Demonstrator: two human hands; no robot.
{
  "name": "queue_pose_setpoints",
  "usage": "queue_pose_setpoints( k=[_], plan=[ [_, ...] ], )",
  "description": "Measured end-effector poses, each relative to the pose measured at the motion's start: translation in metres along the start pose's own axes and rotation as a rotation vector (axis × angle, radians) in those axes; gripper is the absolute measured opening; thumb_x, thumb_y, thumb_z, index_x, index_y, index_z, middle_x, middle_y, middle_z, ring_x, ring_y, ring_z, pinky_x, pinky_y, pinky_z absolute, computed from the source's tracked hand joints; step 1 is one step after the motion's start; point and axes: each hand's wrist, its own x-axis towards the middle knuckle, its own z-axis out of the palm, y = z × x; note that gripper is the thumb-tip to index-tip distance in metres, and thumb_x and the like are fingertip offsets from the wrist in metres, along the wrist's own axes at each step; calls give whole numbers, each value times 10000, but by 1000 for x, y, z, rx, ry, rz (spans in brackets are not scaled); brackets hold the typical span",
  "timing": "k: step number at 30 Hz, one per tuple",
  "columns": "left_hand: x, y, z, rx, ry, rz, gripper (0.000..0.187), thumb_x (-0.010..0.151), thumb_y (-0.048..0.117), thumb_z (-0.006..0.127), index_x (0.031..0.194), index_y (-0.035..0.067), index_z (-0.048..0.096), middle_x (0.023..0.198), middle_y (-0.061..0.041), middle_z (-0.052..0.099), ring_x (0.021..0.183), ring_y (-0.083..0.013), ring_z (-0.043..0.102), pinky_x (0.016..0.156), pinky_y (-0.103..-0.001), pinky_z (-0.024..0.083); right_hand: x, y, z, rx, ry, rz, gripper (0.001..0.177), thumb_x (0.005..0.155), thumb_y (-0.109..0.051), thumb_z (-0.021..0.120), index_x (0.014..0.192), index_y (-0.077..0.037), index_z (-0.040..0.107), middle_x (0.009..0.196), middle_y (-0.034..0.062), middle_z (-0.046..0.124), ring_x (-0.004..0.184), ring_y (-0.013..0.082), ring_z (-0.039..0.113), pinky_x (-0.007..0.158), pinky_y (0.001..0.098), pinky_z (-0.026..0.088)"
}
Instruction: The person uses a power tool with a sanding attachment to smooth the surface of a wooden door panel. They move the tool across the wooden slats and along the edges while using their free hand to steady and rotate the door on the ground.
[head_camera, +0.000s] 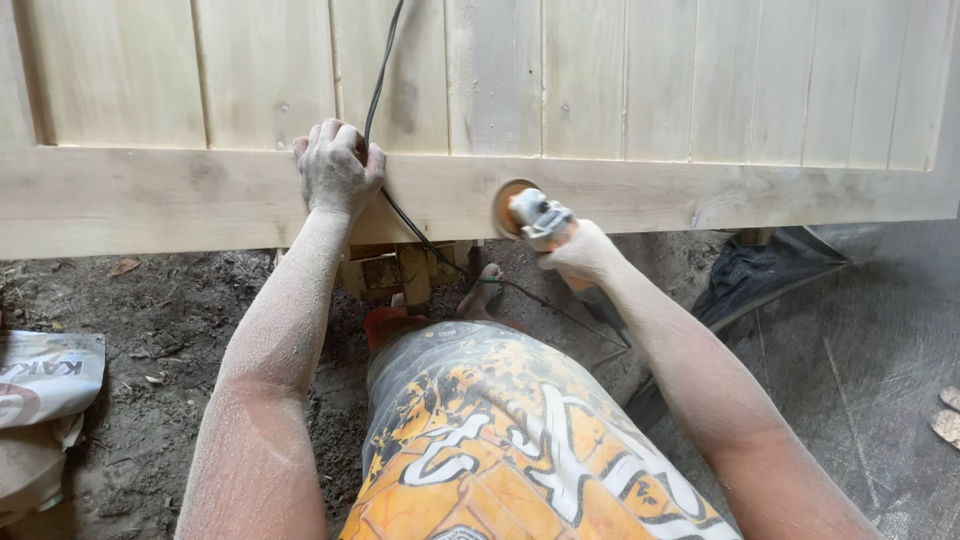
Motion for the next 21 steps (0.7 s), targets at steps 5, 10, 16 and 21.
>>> queue_pose_setpoints(
  k=[5, 10, 16, 21],
  plan=[
    [5, 2, 0, -32, -18, 64, 171, 886, 283, 705, 843, 132, 638, 985, -66, 632, 1014, -238, 597, 939, -424, 395, 22, 109, -26, 514, 231, 11, 508, 625, -150, 901, 1084, -21, 728, 935, 66, 737, 828, 215, 698, 751, 398, 589],
    [-9, -12, 8, -76, 60, 130, 144, 873, 258, 712, 837, 142, 635, 1018, -61, 641, 1031, -230, 584, 1035, -447, 334, 34, 127, -49, 793, 265, 257, 433, 716, -97, 824, 1115, -30, 670, 922, 116, 709, 824, 254, 706, 737, 429, 605],
    [-58, -51, -6, 36, 125, 103, 138, 856, 223, 714, 785, 164, 611, 1117, -67, 622, 1166, -249, 517, 1149, -490, 276, 14, 11, -27, 526, 202, 130, 529, 665, -111, 868, 1139, -28, 648, 1056, 117, 709, 911, 213, 720, 796, 369, 618],
    [-70, -128, -50, 89, 236, -99, 146, 868, 184, 689, 763, 148, 596, 1183, -103, 596, 1222, -285, 476, 1150, -503, 325, 12, -99, 5, 102, 11, -53, 486, 699, -230, 881, 1086, -15, 681, 1021, 108, 725, 873, 193, 711, 787, 315, 622]
  ],
)
